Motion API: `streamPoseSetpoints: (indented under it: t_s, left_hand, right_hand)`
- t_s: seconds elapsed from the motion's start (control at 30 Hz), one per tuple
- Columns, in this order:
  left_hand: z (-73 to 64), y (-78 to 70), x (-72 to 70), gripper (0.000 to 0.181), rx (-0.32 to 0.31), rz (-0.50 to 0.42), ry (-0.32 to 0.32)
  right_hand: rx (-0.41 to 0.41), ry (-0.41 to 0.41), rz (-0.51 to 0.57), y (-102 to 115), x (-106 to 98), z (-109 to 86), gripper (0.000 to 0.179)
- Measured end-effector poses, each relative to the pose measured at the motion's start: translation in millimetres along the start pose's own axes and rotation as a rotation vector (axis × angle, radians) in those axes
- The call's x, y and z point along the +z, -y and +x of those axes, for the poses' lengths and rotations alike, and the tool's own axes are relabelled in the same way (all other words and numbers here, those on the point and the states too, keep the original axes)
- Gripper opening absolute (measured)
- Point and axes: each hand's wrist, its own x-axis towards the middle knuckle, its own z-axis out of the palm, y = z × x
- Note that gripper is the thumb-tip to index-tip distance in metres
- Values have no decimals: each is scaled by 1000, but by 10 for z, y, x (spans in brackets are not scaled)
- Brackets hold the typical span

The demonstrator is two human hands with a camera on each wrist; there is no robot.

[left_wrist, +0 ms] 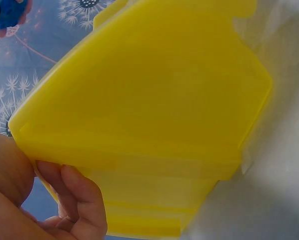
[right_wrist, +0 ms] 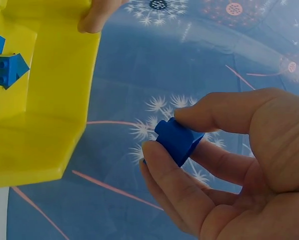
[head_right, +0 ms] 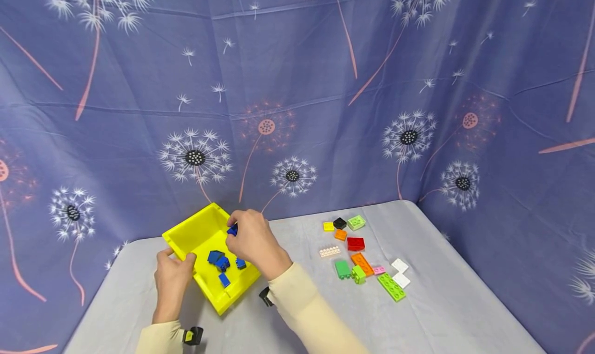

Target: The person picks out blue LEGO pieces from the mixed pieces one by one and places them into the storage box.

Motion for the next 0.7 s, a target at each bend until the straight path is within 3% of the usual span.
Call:
streamPoseSetpoints:
  t_s: [0.7]
  left_hand:
    - [-11, -18, 3, 70, 9, -1, -16]
  right_hand:
    - [62, 66, -26, 0, 487, 154, 24]
